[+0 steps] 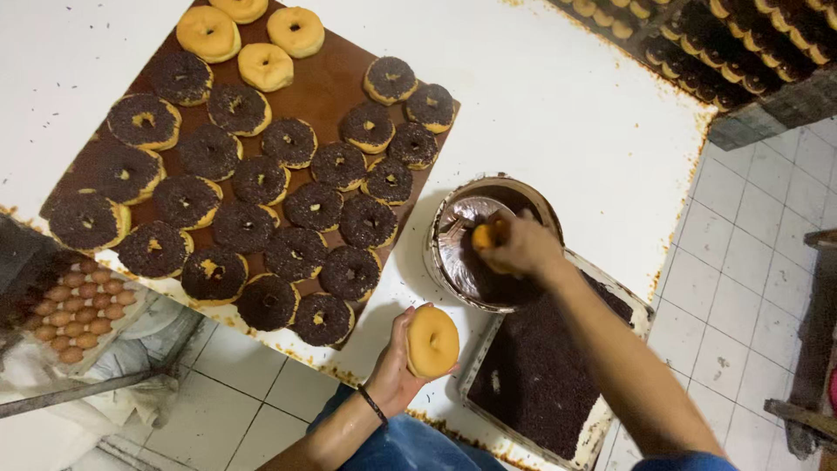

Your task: The person dips donuts into a bowl of chocolate glaze and then presses them into a tray of chocolate sprinkles before placing the finished donuts onto a board.

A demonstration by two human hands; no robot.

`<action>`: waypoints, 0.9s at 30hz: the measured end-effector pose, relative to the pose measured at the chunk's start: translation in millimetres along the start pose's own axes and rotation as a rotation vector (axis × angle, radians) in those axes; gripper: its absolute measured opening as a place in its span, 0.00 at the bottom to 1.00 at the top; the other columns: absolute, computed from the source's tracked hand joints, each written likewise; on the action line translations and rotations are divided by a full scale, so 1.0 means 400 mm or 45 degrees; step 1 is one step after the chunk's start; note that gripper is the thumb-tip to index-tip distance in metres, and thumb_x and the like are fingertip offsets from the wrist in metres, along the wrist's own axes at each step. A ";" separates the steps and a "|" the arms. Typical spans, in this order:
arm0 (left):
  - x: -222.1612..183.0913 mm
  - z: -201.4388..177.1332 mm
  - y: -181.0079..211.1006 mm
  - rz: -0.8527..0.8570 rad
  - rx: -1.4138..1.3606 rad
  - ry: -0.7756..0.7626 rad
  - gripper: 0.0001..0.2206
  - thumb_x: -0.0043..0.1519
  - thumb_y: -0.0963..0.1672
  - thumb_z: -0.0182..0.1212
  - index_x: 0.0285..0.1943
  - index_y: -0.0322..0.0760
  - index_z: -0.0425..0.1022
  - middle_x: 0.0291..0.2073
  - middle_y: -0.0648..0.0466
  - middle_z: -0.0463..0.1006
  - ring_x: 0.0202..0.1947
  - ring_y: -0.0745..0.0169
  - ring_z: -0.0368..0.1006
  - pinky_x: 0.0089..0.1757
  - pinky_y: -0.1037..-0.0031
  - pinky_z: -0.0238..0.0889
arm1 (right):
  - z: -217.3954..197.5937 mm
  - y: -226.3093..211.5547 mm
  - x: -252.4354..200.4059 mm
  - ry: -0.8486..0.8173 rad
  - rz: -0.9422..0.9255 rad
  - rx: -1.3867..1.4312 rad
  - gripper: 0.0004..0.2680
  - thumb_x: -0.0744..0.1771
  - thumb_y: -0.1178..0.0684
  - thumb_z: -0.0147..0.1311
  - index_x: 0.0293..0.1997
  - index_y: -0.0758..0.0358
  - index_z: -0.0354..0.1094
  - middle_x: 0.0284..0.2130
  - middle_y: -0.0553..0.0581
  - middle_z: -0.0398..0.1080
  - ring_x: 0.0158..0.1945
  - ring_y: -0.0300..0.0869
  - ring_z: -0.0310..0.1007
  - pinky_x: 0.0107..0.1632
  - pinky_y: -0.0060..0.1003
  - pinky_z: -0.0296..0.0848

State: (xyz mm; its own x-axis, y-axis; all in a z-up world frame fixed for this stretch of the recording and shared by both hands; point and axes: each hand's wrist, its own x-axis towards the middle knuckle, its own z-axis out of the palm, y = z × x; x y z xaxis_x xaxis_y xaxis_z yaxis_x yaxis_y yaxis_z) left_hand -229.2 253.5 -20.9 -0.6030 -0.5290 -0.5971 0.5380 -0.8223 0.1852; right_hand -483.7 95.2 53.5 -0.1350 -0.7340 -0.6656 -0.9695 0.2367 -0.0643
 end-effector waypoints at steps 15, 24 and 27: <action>0.147 0.161 -0.385 0.281 -0.039 -0.319 0.26 0.72 0.58 0.37 0.72 0.46 0.61 0.63 0.55 0.69 0.63 0.62 0.68 0.62 0.65 0.63 | 0.291 0.219 -0.600 0.591 -0.473 0.914 0.21 0.59 0.50 0.67 0.58 0.57 0.71 0.55 0.61 0.65 0.57 0.51 0.74 0.59 0.43 0.75; 0.068 0.153 -0.551 0.015 0.169 -0.323 0.26 0.75 0.55 0.33 0.74 0.38 0.58 0.64 0.46 0.67 0.63 0.56 0.69 0.60 0.61 0.68 | 0.514 0.324 -0.707 1.101 -0.377 0.783 0.20 0.57 0.50 0.68 0.51 0.62 0.74 0.49 0.64 0.62 0.53 0.53 0.70 0.54 0.47 0.75; 0.049 0.130 -0.568 -0.023 0.260 -0.527 0.25 0.73 0.54 0.31 0.74 0.41 0.55 0.66 0.47 0.65 0.66 0.55 0.67 0.63 0.59 0.68 | 0.520 0.414 -0.574 1.233 -0.276 0.987 0.15 0.63 0.49 0.65 0.54 0.61 0.74 0.50 0.61 0.66 0.54 0.49 0.72 0.57 0.46 0.76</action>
State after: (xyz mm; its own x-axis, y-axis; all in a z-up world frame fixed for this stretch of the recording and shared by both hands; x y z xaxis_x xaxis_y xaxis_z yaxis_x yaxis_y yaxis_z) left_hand -393.8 418.9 -34.3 -0.8181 -0.5192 -0.2471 0.4234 -0.8347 0.3522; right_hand -570.8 435.4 41.0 -0.4015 -0.8916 0.2095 -0.6601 0.1231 -0.7410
